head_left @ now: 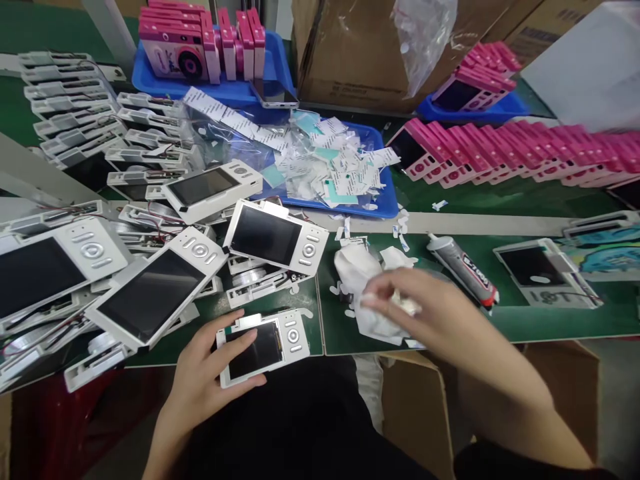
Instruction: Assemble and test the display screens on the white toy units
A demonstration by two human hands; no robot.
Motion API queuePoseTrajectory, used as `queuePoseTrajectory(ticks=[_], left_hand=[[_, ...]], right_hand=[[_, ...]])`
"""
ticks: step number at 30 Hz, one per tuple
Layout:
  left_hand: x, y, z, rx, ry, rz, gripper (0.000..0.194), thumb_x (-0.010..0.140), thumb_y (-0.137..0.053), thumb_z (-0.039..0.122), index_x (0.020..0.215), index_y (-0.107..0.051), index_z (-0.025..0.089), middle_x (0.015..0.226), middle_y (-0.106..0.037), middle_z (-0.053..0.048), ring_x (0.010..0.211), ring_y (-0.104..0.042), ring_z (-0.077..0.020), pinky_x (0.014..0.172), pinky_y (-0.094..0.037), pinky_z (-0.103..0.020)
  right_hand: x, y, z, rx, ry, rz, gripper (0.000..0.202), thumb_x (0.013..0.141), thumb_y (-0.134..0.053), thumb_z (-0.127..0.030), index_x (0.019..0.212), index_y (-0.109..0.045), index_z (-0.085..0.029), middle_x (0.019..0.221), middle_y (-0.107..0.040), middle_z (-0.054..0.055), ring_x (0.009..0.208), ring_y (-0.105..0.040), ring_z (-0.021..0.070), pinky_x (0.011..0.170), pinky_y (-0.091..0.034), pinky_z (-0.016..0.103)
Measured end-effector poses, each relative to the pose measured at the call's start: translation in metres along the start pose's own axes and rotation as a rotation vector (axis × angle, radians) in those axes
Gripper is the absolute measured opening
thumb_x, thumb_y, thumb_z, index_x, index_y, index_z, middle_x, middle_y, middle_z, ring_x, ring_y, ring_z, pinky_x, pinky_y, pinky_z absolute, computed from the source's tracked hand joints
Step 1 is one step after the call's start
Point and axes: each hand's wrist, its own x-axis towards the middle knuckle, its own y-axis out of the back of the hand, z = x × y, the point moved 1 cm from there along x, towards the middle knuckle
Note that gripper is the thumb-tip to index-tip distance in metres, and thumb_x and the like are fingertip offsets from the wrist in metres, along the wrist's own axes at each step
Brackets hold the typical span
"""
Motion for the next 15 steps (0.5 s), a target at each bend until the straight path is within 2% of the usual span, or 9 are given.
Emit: queuePoseTrajectory(ticks=[2, 4, 8, 10, 12, 15], left_hand=[[0.0, 0.0, -0.001, -0.022, 0.014, -0.002, 0.041, 0.102, -0.064, 0.057, 0.122, -0.074, 0.022, 0.129, -0.073, -0.012, 0.112, -0.079, -0.0252, 0.087, -0.069, -0.032], [0.0, 0.0, -0.002, -0.056, 0.034, -0.009, 0.041, 0.1, -0.069, 0.057, 0.124, -0.075, 0.024, 0.131, -0.074, -0.012, 0.114, -0.079, -0.0261, 0.089, -0.069, -0.033], [-0.002, -0.001, -0.003, -0.104, 0.059, -0.002, 0.042, 0.096, -0.073, 0.058, 0.126, -0.076, 0.028, 0.131, -0.075, -0.01, 0.114, -0.08, -0.0273, 0.089, -0.069, -0.035], [-0.002, -0.001, -0.003, -0.093, 0.059, 0.002, 0.042, 0.097, -0.071, 0.059, 0.125, -0.077, 0.028, 0.13, -0.076, -0.01, 0.114, -0.08, -0.0269, 0.088, -0.07, -0.035], [-0.002, 0.0, -0.003, -0.073, 0.049, 0.008, 0.042, 0.099, -0.069, 0.06, 0.123, -0.077, 0.027, 0.129, -0.076, -0.011, 0.112, -0.08, -0.0261, 0.087, -0.07, -0.034], [-0.001, 0.0, -0.002, -0.076, 0.043, 0.011, 0.041, 0.099, -0.069, 0.059, 0.122, -0.077, 0.026, 0.128, -0.076, -0.011, 0.112, -0.08, -0.0259, 0.087, -0.07, -0.033]], right_hand=[[0.026, 0.012, 0.008, 0.02, -0.17, 0.06, 0.034, 0.104, -0.059, -0.054, 0.088, -0.065, -0.024, 0.084, -0.073, 0.003, 0.074, -0.067, 0.0196, 0.066, -0.05, 0.032], [0.057, 0.017, 0.016, -0.043, -0.271, 0.026, 0.026, 0.102, -0.06, -0.048, 0.095, -0.065, -0.023, 0.093, -0.075, 0.005, 0.082, -0.068, 0.021, 0.071, -0.049, 0.034], [0.105, 0.01, 0.03, -0.084, -0.269, -0.149, 0.014, 0.098, -0.061, -0.033, 0.095, -0.069, -0.022, 0.089, -0.076, 0.005, 0.08, -0.068, 0.0201, 0.07, -0.046, 0.033], [0.115, 0.002, 0.035, -0.117, -0.252, -0.244, 0.012, 0.096, -0.061, -0.027, 0.09, -0.07, -0.021, 0.082, -0.075, 0.004, 0.074, -0.065, 0.0182, 0.067, -0.044, 0.032], [0.117, -0.004, 0.037, -0.15, -0.23, -0.306, 0.013, 0.097, -0.062, -0.028, 0.091, -0.07, -0.019, 0.081, -0.073, 0.003, 0.071, -0.063, 0.0164, 0.065, -0.043, 0.031], [0.115, -0.007, 0.037, -0.196, -0.219, -0.302, 0.014, 0.098, -0.063, -0.031, 0.098, -0.071, -0.019, 0.083, -0.073, 0.002, 0.073, -0.063, 0.0171, 0.066, -0.043, 0.03]])
